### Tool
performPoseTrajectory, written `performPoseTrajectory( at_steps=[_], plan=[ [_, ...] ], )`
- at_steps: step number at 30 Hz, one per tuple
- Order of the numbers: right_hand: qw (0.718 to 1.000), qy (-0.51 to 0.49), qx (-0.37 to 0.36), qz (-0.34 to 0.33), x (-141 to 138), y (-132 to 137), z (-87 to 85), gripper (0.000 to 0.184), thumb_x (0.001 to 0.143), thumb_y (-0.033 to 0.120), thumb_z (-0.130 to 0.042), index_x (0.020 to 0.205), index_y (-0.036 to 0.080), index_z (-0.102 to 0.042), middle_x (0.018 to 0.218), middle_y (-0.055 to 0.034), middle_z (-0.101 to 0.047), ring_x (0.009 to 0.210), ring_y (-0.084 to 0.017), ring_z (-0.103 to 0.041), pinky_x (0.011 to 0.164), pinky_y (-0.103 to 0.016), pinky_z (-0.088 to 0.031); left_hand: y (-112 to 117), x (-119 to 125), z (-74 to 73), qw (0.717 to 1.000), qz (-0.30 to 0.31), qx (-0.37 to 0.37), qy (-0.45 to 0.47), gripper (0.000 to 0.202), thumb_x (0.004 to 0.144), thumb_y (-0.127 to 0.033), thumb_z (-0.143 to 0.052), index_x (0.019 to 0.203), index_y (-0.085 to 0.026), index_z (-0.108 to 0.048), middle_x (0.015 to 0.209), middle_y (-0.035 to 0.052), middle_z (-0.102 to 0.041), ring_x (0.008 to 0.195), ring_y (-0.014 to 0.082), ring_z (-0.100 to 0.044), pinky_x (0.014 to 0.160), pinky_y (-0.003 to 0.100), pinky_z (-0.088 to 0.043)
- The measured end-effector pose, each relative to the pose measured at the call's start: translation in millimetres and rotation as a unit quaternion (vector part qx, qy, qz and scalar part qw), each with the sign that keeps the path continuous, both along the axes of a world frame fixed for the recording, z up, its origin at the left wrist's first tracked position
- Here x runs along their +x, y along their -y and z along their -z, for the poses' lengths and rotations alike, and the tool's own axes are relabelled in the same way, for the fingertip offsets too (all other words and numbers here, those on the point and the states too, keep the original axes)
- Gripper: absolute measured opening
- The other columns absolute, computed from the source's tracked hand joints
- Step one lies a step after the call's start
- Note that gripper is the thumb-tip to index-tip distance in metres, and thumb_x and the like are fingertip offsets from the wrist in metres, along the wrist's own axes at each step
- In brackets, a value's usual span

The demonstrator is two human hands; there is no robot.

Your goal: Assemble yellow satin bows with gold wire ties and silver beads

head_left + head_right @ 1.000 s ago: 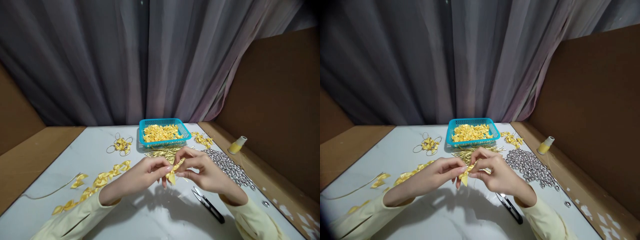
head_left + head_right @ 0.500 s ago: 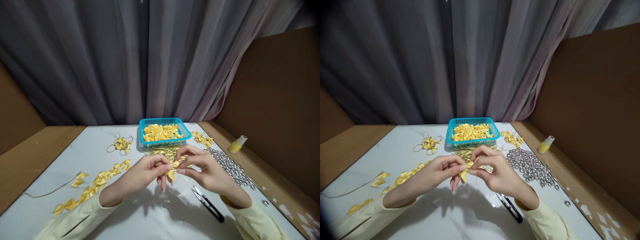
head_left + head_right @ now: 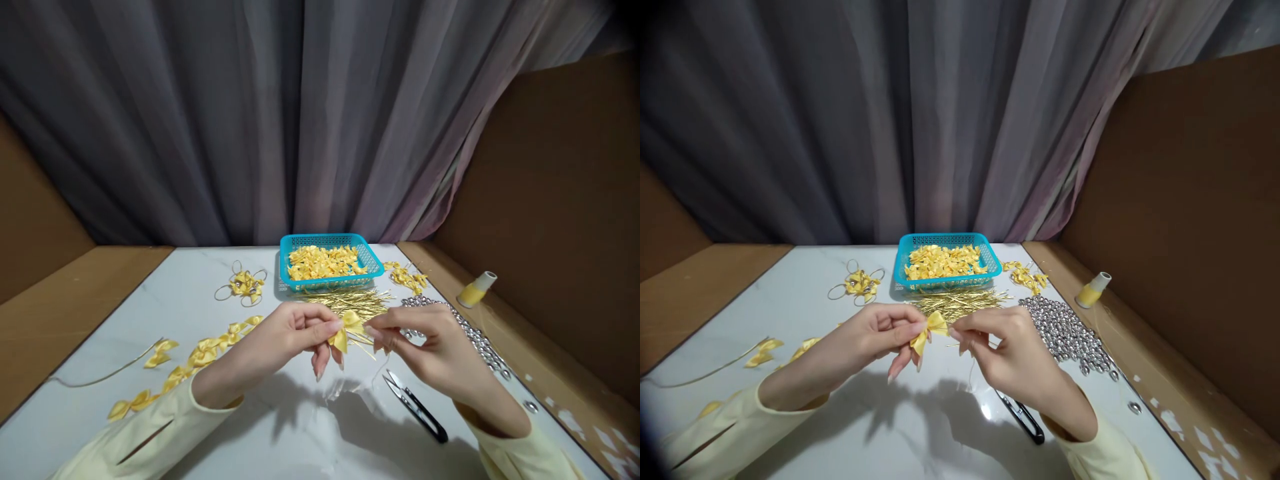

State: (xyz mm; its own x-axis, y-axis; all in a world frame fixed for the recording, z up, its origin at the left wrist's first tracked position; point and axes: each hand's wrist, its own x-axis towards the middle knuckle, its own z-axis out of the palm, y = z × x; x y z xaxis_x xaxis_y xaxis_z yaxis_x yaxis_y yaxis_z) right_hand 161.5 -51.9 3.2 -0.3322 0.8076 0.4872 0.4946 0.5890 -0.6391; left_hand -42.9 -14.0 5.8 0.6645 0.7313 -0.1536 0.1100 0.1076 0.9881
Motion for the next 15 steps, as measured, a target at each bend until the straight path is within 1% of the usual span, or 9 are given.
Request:
performPoseTrajectory(
  at_steps=[5, 8, 12, 15],
  plan=[
    [1.0, -0.004, -0.001, -0.001, -1.1, 0.6, 0.5, 0.016, 0.081, 0.018, -0.054, 0.072, 0.017, -0.067, 0.058, -0.0006, -0.066, 0.05, -0.011, -0.06, 0.051, -0.022, -0.045, -1.3, -2.0, 1.3, 1.0, 0.007, -0.025, -0.001, 0.021, 0.084, -0.035, -0.053, 0.082, -0.015, -0.059, 0.045, -0.0041, -0.057, 0.06, 0.0124, -0.059, 0.065, 0.025, -0.041],
    [1.0, -0.004, -0.006, -0.004, -1.1, 0.9, 1.4, 0.015, 0.081, 0.017, -0.054, 0.073, 0.017, -0.067, 0.058, 0.0002, -0.066, 0.051, -0.01, -0.06, 0.051, -0.02, -0.045, -1.0, -1.9, -0.5, 0.999, 0.011, -0.031, -0.003, 0.022, 0.084, -0.036, -0.054, 0.082, -0.015, -0.06, 0.044, -0.0042, -0.055, 0.062, 0.0134, -0.059, 0.067, 0.025, -0.04],
    [1.0, -0.002, -0.007, -0.007, -1.3, 0.9, 2.4, 0.015, 0.08, 0.015, -0.055, 0.071, 0.017, -0.067, 0.058, 0.0011, -0.066, 0.05, -0.009, -0.059, 0.051, -0.019, -0.045, -0.9, -2.0, -2.3, 0.999, 0.02, -0.043, -0.008, 0.023, 0.083, -0.036, -0.054, 0.081, -0.014, -0.061, 0.051, -0.0026, -0.059, 0.054, 0.0102, -0.054, 0.064, 0.025, -0.04],
    [1.0, -0.001, -0.011, -0.006, -1.6, 1.0, 2.1, 0.016, 0.08, 0.015, -0.054, 0.071, 0.017, -0.067, 0.058, 0.0008, -0.066, 0.05, -0.009, -0.059, 0.051, -0.02, -0.044, -1.7, -2.9, -1.8, 0.998, 0.023, -0.057, 0.005, 0.022, 0.083, -0.035, -0.055, 0.082, -0.013, -0.061, 0.053, -0.0019, -0.059, 0.056, 0.0106, -0.054, 0.064, 0.025, -0.04]
  ],
)
